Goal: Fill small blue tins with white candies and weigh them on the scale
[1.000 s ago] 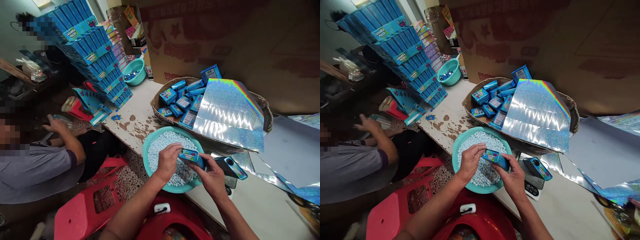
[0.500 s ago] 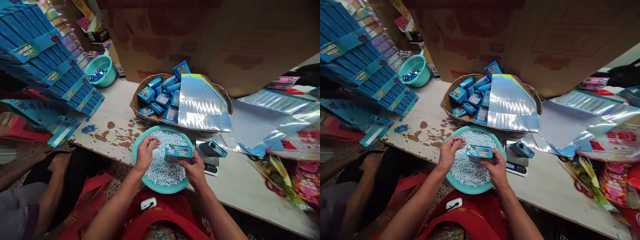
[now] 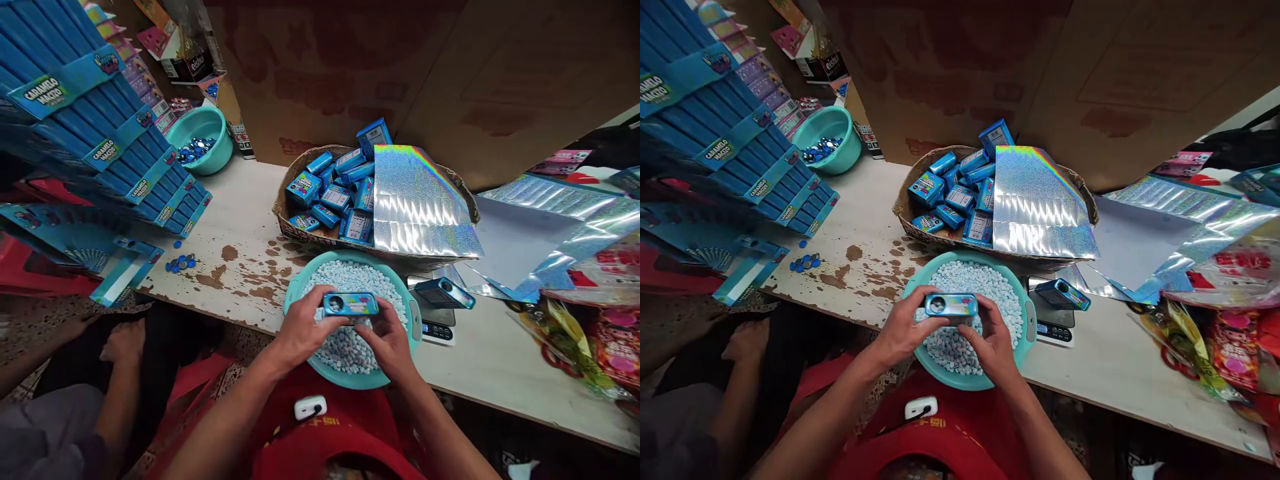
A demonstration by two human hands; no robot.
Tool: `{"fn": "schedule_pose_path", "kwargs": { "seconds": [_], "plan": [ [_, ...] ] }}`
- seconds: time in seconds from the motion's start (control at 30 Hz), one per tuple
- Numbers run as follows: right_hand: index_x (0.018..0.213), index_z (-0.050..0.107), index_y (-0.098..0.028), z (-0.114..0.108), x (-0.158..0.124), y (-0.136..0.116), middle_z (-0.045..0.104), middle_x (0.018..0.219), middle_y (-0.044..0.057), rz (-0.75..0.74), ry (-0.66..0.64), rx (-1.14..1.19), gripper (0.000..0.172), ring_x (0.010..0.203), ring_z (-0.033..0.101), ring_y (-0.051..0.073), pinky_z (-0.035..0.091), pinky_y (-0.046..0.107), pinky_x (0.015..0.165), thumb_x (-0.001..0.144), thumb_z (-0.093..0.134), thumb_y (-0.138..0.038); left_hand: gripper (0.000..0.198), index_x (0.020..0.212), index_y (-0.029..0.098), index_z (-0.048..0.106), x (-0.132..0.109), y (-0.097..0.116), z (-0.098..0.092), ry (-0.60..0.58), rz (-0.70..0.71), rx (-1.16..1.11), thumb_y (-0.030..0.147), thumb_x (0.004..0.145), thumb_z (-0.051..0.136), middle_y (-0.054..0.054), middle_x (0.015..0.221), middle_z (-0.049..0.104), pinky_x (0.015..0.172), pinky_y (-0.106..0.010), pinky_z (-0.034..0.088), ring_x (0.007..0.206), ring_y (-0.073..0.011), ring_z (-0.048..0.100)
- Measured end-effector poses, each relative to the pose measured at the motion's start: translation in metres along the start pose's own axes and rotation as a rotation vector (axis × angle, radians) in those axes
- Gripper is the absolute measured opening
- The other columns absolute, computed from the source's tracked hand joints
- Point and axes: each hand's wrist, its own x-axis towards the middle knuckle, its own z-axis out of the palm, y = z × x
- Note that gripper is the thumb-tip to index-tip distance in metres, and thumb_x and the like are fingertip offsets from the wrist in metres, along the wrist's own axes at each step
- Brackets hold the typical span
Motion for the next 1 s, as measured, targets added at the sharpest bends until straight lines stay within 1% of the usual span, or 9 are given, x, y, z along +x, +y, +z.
{"fn": "schedule_pose_path", "kwargs": {
  "seconds": [0.13,0.23,0.33,0.43,0.53,0.7,0.8,0.9,1.0],
  "plan": [
    [0.124,0.052,-0.024,-0.019,-0.016,0.003,0.054,0.130,0.010,-0.074,0.241,-0.257,0.051,0.121,0.051,0.026,0.039,0.050,0.107,0.077,0.070,-0.035,0.041,0.107,0.021,0.058,-0.003,-0.043,-0.052,0.401,-0.167,-0.026,0.036,0.072,0.071,-0.001,0.091,0.064,0.073,-0.025,0.048,0.078,-0.0150,0.060],
    [0.118,0.055,-0.022,-0.044,-0.034,0.017,0.057,0.124,0.010,0.010,0.489,-0.358,0.048,0.114,0.055,0.026,0.043,0.051,0.101,0.077,0.068,-0.042,0.047,0.106,0.017,0.057,0.011,-0.109,-0.104,0.711,-0.250,0.066,0.037,0.067,0.074,-0.002,0.089,0.062,0.074,-0.027,0.047,0.076,-0.0153,0.058],
    [0.116,0.057,-0.020,-0.066,-0.056,0.034,0.057,0.122,0.011,0.089,0.625,-0.385,0.049,0.112,0.056,0.026,0.044,0.051,0.099,0.075,0.069,-0.045,0.048,0.101,0.016,0.055,0.034,-0.177,-0.147,0.954,-0.364,0.292,0.034,0.062,0.077,0.000,0.085,0.058,0.081,-0.033,0.046,0.079,-0.0168,0.056],
    [0.114,0.058,-0.018,-0.078,-0.074,0.048,0.059,0.119,0.011,0.148,0.679,-0.372,0.050,0.112,0.056,0.026,0.045,0.050,0.098,0.074,0.069,-0.045,0.050,0.100,0.016,0.050,0.058,-0.220,-0.169,1.054,-0.460,0.393,0.031,0.061,0.079,0.001,0.084,0.055,0.087,-0.037,0.046,0.084,-0.0184,0.056],
    [0.114,0.058,-0.017,-0.081,-0.084,0.057,0.059,0.118,0.012,0.204,0.684,-0.358,0.051,0.110,0.057,0.027,0.045,0.050,0.098,0.074,0.069,-0.046,0.051,0.099,0.016,0.048,0.071,-0.238,-0.173,1.036,-0.504,0.392,0.026,0.060,0.080,0.000,0.086,0.055,0.088,-0.040,0.047,0.087,-0.0198,0.058],
    [0.115,0.057,-0.016,-0.082,-0.087,0.068,0.060,0.117,0.013,0.277,0.690,-0.309,0.053,0.108,0.058,0.026,0.048,0.048,0.094,0.075,0.066,-0.049,0.057,0.108,0.017,0.046,0.061,-0.229,-0.162,0.991,-0.516,0.401,0.028,0.063,0.078,-0.005,0.106,0.059,0.095,-0.052,0.044,0.104,-0.0319,0.058],
    [0.112,0.059,-0.017,-0.085,-0.089,0.074,0.063,0.112,0.013,0.286,0.713,-0.287,0.051,0.107,0.059,0.026,0.050,0.045,0.090,0.075,0.065,-0.051,0.058,0.118,0.022,0.042,0.046,-0.205,-0.138,0.981,-0.314,0.488,0.040,0.071,0.072,-0.006,0.129,0.051,0.106,-0.059,0.032,0.126,-0.0401,0.041],
    [0.111,0.061,-0.016,-0.091,-0.094,0.080,0.065,0.110,0.014,0.312,0.728,-0.272,0.050,0.101,0.062,0.025,0.051,0.043,0.087,0.075,0.065,-0.050,0.046,0.118,0.020,0.049,0.037,-0.167,-0.083,0.864,0.028,0.580,0.043,0.080,0.062,-0.009,0.126,0.054,0.104,-0.057,0.037,0.123,-0.0364,0.045],
    [0.108,0.063,-0.015,-0.096,-0.100,0.084,0.067,0.107,0.014,0.328,0.746,-0.257,0.049,0.096,0.063,0.025,0.051,0.043,0.084,0.074,0.066,-0.050,0.031,0.109,0.017,0.056,0.031,-0.124,0.005,0.449,0.302,0.530,0.038,0.088,0.053,-0.011,0.112,0.062,0.100,-0.048,0.043,0.111,-0.0278,0.055]
  ]
}}
